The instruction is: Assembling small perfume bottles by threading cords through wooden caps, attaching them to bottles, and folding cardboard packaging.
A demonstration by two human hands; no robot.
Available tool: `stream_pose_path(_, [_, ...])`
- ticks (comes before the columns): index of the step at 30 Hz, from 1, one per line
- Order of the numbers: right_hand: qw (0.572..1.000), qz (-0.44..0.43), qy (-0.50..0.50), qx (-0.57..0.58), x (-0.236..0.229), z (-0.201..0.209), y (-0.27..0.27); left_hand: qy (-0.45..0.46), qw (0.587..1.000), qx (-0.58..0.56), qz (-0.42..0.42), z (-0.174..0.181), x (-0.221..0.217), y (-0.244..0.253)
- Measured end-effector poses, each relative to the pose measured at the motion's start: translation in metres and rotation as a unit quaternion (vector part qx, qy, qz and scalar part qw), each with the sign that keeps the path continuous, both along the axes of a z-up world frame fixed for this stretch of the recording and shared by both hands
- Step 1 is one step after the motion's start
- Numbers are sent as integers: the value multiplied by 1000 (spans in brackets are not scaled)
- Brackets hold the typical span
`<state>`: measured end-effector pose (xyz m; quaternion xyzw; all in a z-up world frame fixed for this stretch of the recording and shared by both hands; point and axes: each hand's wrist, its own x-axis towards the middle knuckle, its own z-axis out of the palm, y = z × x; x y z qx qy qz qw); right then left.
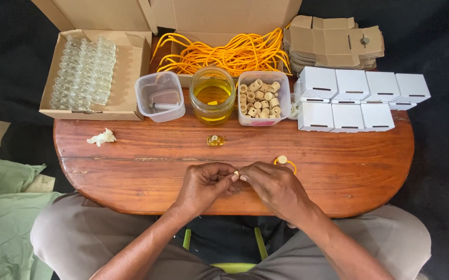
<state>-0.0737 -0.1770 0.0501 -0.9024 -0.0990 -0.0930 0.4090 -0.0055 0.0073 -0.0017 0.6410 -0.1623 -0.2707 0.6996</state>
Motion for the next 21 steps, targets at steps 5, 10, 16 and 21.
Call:
stream_pose_path(5, [1000,7,-14,7,-2,-3,4,28,999,-15,6,-10,-3,-2])
stream_pose_path(10, [1000,21,-12,18,-2,-4,6,28,999,-15,20,-14,-6,-2])
stream_pose_path(16, [998,44,-31,-19,-5,-13,6,-3,1000,10,28,-7,-3,2])
stream_pose_path(21, [997,47,-50,-43,-1,4,5,-65,997,24,-20,6,4,5])
